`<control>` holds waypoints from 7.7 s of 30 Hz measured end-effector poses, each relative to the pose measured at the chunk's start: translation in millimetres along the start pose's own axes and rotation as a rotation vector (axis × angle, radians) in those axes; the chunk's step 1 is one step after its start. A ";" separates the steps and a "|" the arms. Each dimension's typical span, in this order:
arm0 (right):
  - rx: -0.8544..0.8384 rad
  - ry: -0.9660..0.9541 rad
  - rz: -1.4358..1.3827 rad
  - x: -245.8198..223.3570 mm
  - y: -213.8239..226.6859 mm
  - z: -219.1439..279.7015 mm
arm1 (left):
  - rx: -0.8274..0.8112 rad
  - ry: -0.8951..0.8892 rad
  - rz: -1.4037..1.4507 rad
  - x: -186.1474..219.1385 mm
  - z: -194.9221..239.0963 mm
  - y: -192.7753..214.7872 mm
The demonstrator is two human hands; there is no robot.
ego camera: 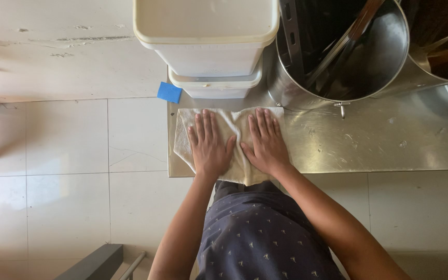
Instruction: Wiping down and sanitizing a stainless steel countertop and equipment handles in a professional kitchen environment.
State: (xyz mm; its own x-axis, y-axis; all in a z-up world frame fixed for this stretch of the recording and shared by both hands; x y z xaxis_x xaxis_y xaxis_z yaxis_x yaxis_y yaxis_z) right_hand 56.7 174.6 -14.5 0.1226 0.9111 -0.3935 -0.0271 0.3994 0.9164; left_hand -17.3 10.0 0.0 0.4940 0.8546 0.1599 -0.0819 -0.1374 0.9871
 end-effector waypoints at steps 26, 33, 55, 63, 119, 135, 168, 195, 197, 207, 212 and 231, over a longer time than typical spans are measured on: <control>-0.019 -0.013 0.001 -7.0 5.6 59.9 | -0.046 -0.104 0.022 12.2 56.9 10.0; -0.015 -0.019 -0.017 -5.5 0.6 55.7 | -0.055 -0.079 -0.050 11.0 38.5 9.9; 0.033 -0.021 0.030 -13.7 0.0 -24.9 | -0.103 -0.044 -0.093 -0.8 -31.6 7.6; 0.068 -0.003 -0.007 -10.6 -6.3 -11.1 | -0.065 -0.067 -0.058 -4.2 -16.4 0.6; 0.009 0.130 -0.161 143.4 63.2 149.6 | -0.195 -0.094 -0.048 221.5 49.6 -29.0; 0.140 -0.014 -0.068 177.1 50.9 185.1 | -0.181 -0.195 -0.048 221.0 47.8 -29.0; 0.069 -0.110 -0.005 216.9 92.6 96.6 | -0.058 -0.138 0.016 228.5 -3.5 -28.1; 0.010 -0.066 0.018 216.5 82.3 145.5 | -0.072 -0.147 0.007 233.1 30.9 -28.1; -0.002 -0.063 0.018 216.5 82.3 147.4 | -0.076 -0.143 0.008 232.9 35.0 -27.4; 0.016 -0.022 -0.046 216.8 78.2 158.3 | -0.095 -0.141 0.036 231.7 51.4 -27.4; 0.164 0.103 -0.140 220.8 73.1 168.5 | -0.163 -0.167 0.036 232.8 48.2 -22.2; 0.034 0.087 0.001 205.4 67.8 115.6 | -0.148 -0.191 -0.037 244.6 2.6 -26.6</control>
State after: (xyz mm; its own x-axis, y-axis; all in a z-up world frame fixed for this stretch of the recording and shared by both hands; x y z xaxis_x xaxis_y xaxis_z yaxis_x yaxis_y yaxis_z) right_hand 194.8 377.1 -24.6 0.0362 0.9175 -0.3960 0.0072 0.3960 0.9182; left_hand 107.9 221.4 12.8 0.6526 0.7456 0.1352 -0.1796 -0.0211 0.9835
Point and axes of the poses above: each hand's wrist, its own z-axis away from the middle knuckle, its own y-axis out of the back of the hand, x = y × z, the point moved 2 cm from there along -z, towards the middle knuckle, and after that the axes turned 8 degrees about -z, right-handed, at the moved point
